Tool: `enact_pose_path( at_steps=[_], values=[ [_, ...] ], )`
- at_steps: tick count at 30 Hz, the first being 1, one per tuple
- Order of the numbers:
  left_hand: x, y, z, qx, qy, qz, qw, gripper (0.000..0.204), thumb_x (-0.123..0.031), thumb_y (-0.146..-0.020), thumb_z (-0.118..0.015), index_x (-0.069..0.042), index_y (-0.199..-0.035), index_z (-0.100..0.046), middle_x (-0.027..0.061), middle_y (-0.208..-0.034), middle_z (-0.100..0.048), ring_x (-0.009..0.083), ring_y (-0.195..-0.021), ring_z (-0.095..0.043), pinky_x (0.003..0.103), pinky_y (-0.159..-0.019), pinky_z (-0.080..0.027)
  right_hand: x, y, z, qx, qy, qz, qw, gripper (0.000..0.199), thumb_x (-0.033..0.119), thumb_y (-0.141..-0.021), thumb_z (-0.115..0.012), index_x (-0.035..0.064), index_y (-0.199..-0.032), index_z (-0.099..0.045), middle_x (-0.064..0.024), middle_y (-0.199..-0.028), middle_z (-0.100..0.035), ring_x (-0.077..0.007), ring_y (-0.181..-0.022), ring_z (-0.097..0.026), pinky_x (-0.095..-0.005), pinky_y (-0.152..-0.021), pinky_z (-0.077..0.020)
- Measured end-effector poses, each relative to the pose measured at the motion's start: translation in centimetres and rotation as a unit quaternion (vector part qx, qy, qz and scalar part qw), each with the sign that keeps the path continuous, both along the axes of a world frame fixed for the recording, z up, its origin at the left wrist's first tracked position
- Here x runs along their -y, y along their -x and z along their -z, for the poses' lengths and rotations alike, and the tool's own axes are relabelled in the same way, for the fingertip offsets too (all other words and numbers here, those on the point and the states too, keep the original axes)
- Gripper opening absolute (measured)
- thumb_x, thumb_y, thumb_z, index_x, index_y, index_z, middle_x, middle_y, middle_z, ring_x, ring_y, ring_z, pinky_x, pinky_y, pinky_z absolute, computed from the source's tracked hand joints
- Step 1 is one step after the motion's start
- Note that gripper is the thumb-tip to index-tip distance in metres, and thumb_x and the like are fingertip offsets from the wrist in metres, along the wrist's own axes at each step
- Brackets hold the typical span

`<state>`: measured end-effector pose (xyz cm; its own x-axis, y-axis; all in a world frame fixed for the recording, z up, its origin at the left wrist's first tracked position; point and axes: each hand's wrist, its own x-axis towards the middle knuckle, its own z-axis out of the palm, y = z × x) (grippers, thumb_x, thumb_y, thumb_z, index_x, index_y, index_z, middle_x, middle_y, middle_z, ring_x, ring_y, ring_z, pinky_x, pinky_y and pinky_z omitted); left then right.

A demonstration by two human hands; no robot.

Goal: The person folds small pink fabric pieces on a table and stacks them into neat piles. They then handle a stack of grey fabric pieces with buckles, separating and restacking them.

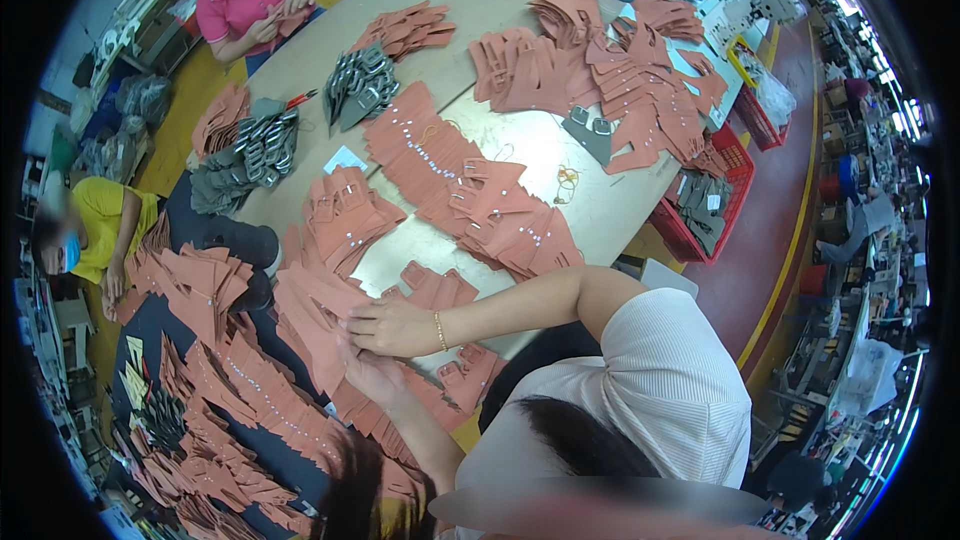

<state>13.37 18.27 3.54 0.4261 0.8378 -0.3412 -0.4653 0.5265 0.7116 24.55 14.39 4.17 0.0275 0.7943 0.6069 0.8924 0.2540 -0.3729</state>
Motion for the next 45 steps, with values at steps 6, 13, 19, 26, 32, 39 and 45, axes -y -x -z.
enact_pose_path(
  at_steps=[6,13,19,26,32,39,45],
  values=[
    [-0.4,-3.4,-2.4,0.042,0.004,-0.078,0.996,0.036,-0.022,-0.094,-0.05,0.009,-0.112,-0.048,0.0167,-0.108,-0.058,0.024,-0.098,-0.059,0.034,-0.084,-0.05,8.5,-1.1,-1.8,-0.349,0.247,-0.091,0.899,0.035,0.039,-0.078,-0.065,0.0076,-0.094,-0.062,-0.0095,-0.093,-0.054,-0.0266,-0.094,-0.052,-0.0363,-0.081,-0.042],
    [6.5,-10.3,-4.1,-0.004,0.031,0.09,0.995,0.03,-0.018,-0.094,-0.05,0.004,-0.114,-0.05,0.0148,-0.113,-0.058,0.0238,-0.102,-0.057,0.037,-0.088,-0.047,9.5,-5.6,-1.9,-0.868,0.084,-0.002,0.489,0.044,0.034,-0.086,-0.063,-0.0001,-0.113,-0.054,-0.0056,-0.098,-0.061,-0.0129,-0.093,-0.055,-0.0292,-0.081,-0.0457],
    [8.3,-14.0,-4.9,-0.026,-0.025,0.225,0.974,0.028,-0.011,-0.093,-0.049,-0.001,-0.119,-0.046,0.0126,-0.111,-0.055,0.0237,-0.106,-0.054,0.036,-0.087,-0.047,11.7,-16.5,1.2,-0.875,-0.109,-0.111,0.458,0.028,0.013,-0.093,-0.051,0.005,-0.119,-0.049,-0.006,-0.113,-0.057,-0.0176,-0.105,-0.055,-0.0348,-0.091,-0.0459],
    [7.6,-10.5,-2.2,-0.134,0.045,0.202,0.969,0.029,-0.009,-0.093,-0.049,-0.004,-0.121,-0.043,0.0113,-0.111,-0.053,0.0238,-0.102,-0.056,0.035,-0.086,-0.047,16.3,-33.7,14.7,-0.865,-0.239,-0.03,0.441,0.019,0.012,-0.09,-0.054,0.01,-0.109,-0.051,-0.0055,-0.11,-0.058,-0.0238,-0.102,-0.056,-0.0418,-0.097,-0.043],
    [7.0,-4.1,1.4,-0.257,0.102,0.145,0.95,0.028,-0.01,-0.093,-0.048,-0.004,-0.12,-0.045,0.0114,-0.103,-0.056,0.0251,-0.096,-0.058,0.038,-0.08,-0.049,16.5,-38.8,22.3,-0.853,-0.147,0.309,0.394,0.023,0.013,-0.088,-0.059,0.0048,-0.108,-0.051,-0.0084,-0.102,-0.058,-0.027,-0.089,-0.06,-0.0457,-0.082,-0.0534],
    [8.2,-0.3,6.0,-0.239,0.188,0.113,0.946,0.034,-0.018,-0.091,-0.053,-0.005,-0.121,-0.045,0.0105,-0.098,-0.056,0.0257,-0.093,-0.058,0.038,-0.079,-0.049,16.2,-38.2,20.5,-0.771,-0.023,0.449,0.451,0.027,0.033,-0.084,-0.066,0.009,-0.075,-0.056,0.0007,-0.059,-0.048,-0.0109,-0.048,-0.047,-0.0335,-0.051,-0.0505],
    [10.3,1.5,10.3,-0.065,0.305,0.104,0.944,0.03,-0.017,-0.09,-0.052,-0.004,-0.117,-0.049,0.0123,-0.108,-0.056,0.0266,-0.104,-0.054,0.039,-0.087,-0.046,15.1,-36.3,17.7,-0.702,0.145,0.427,0.551,0.034,0.039,-0.083,-0.062,0.0063,-0.076,-0.061,-0.0005,-0.06,-0.053,-0.0086,-0.049,-0.048,-0.0299,-0.05,-0.0482]
  ],
)
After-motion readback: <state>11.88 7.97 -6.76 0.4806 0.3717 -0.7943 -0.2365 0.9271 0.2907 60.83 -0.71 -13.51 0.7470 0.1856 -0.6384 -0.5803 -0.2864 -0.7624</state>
